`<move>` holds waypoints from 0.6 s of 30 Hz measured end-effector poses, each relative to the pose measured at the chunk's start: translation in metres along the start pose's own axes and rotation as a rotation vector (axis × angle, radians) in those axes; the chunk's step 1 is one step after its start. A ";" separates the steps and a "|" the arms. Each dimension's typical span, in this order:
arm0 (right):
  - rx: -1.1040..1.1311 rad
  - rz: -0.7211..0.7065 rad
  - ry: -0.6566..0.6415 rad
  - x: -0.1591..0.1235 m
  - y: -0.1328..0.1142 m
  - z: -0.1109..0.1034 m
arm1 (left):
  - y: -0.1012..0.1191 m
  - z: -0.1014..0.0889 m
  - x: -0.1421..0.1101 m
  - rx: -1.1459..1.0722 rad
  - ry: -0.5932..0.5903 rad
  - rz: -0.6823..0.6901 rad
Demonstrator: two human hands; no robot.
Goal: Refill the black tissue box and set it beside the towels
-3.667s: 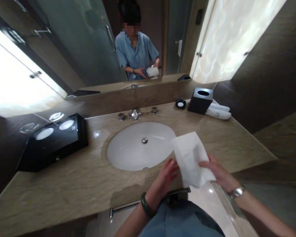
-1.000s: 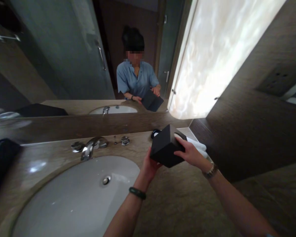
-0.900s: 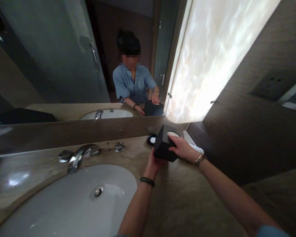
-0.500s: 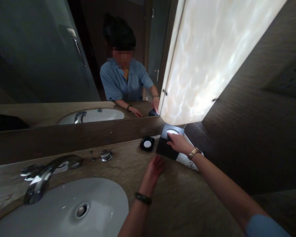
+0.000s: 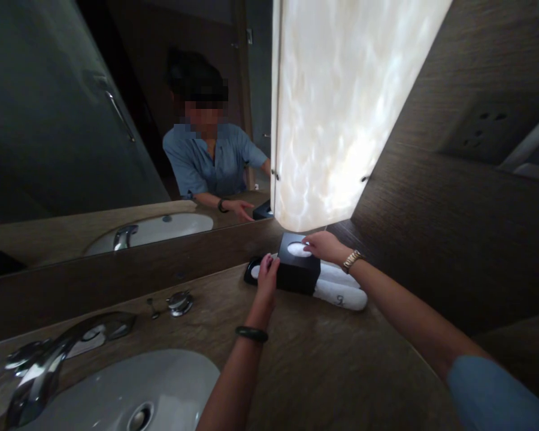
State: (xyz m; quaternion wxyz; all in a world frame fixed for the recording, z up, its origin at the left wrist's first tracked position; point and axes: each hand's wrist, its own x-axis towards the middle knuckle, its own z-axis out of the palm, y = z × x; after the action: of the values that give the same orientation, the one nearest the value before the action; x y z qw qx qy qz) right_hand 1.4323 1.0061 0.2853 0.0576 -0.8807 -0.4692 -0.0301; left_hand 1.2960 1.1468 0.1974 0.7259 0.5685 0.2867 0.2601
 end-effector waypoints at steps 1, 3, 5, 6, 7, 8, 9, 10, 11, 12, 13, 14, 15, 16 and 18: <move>-0.047 -0.014 -0.077 0.006 0.000 -0.003 | 0.003 0.005 0.007 0.021 -0.007 0.019; -0.106 -0.069 -0.177 0.019 -0.005 -0.005 | 0.004 0.012 0.017 0.075 -0.026 0.045; -0.135 -0.103 -0.202 0.027 -0.011 -0.005 | 0.002 0.013 0.023 0.131 -0.046 0.061; -0.135 -0.106 -0.204 0.030 -0.013 -0.005 | 0.002 0.012 0.024 0.157 -0.053 0.070; -0.127 -0.107 -0.202 0.030 -0.014 -0.005 | 0.001 0.010 0.024 0.182 -0.060 0.077; -0.119 -0.112 -0.198 0.029 -0.013 -0.005 | 0.002 0.009 0.024 0.204 -0.065 0.084; -0.110 -0.118 -0.193 0.027 -0.012 -0.006 | 0.003 0.007 0.024 0.225 -0.068 0.088; -0.100 -0.123 -0.186 0.024 -0.010 -0.006 | 0.005 0.006 0.024 0.243 -0.072 0.093; -0.091 -0.126 -0.178 0.021 -0.007 -0.007 | 0.007 0.005 0.025 0.260 -0.072 0.102; -0.082 -0.129 -0.168 0.018 -0.004 -0.007 | 0.009 0.004 0.025 0.274 -0.071 0.116; -0.073 -0.130 -0.154 0.015 -0.002 -0.007 | 0.011 0.004 0.026 0.285 -0.067 0.134; -0.066 -0.128 -0.137 0.014 0.000 -0.007 | 0.014 0.005 0.028 0.295 -0.063 0.154; -0.063 -0.127 -0.122 0.014 0.001 -0.006 | 0.016 0.006 0.030 0.303 -0.059 0.174; -0.063 -0.129 -0.113 0.016 0.001 -0.006 | 0.018 0.007 0.032 0.308 -0.055 0.192; -0.072 -0.140 -0.123 0.022 -0.001 -0.005 | 0.021 0.010 0.035 0.313 -0.053 0.213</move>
State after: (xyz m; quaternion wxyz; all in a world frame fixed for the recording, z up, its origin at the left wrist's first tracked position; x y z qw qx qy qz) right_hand 1.4437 1.0239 0.2922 -0.0053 -0.8475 -0.5307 0.0032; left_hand 1.3268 1.1697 0.2155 0.6043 0.7082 0.2429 0.2726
